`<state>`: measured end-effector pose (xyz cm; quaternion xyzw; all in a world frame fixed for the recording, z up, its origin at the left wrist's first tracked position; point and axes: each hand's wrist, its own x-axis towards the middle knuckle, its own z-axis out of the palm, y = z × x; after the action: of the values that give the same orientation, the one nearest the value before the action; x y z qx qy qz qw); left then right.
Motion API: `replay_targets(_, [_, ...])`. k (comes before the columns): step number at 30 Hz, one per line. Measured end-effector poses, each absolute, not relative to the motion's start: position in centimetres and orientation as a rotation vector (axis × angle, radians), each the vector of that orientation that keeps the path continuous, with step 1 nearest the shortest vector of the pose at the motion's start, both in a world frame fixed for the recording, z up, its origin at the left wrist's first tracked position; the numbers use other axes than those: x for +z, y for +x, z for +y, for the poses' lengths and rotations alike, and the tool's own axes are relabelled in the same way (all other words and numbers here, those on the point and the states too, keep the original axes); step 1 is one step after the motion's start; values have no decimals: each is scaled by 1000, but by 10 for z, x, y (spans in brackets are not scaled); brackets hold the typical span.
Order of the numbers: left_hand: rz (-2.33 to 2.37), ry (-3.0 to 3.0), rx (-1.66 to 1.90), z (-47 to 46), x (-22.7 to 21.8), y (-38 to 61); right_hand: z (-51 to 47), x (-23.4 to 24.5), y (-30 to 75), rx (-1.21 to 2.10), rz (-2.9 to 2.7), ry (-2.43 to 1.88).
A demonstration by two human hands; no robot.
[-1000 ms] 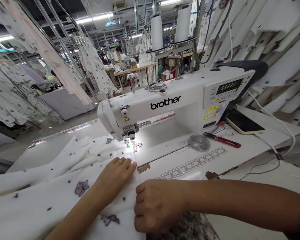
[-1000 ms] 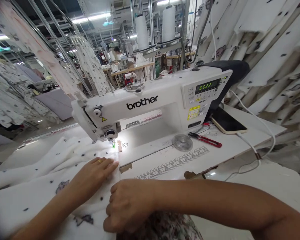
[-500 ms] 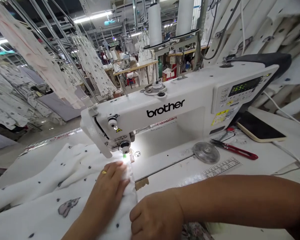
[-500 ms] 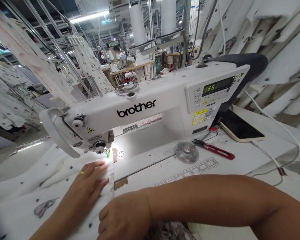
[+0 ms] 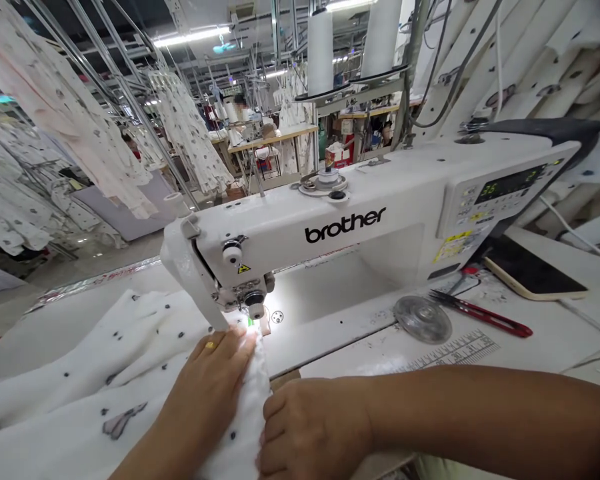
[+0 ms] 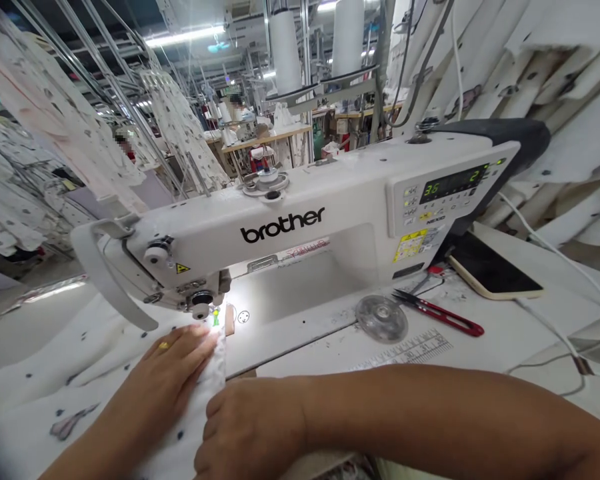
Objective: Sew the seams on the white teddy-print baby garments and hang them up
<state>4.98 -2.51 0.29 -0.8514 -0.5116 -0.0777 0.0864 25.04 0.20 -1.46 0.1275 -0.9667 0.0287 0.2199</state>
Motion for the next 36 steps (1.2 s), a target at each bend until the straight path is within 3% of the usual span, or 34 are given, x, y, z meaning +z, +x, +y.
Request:
replay_targets(13, [-1511,-2623,-208,-25,12,47,28,-3,255,-26,-2700,257])
replay_targets(20, [-1505,-2638,-294,-27,-5,43,33,-1,254,-42,-2752,193])
replay_targets(26, [-1554,-2653,-189,-13,10,40,44,-5,251,-1,-2774,31])
replay_targets(36, [-1540,-2650,-470,-25,-7,37,50,-12,246,78,-2743,-133])
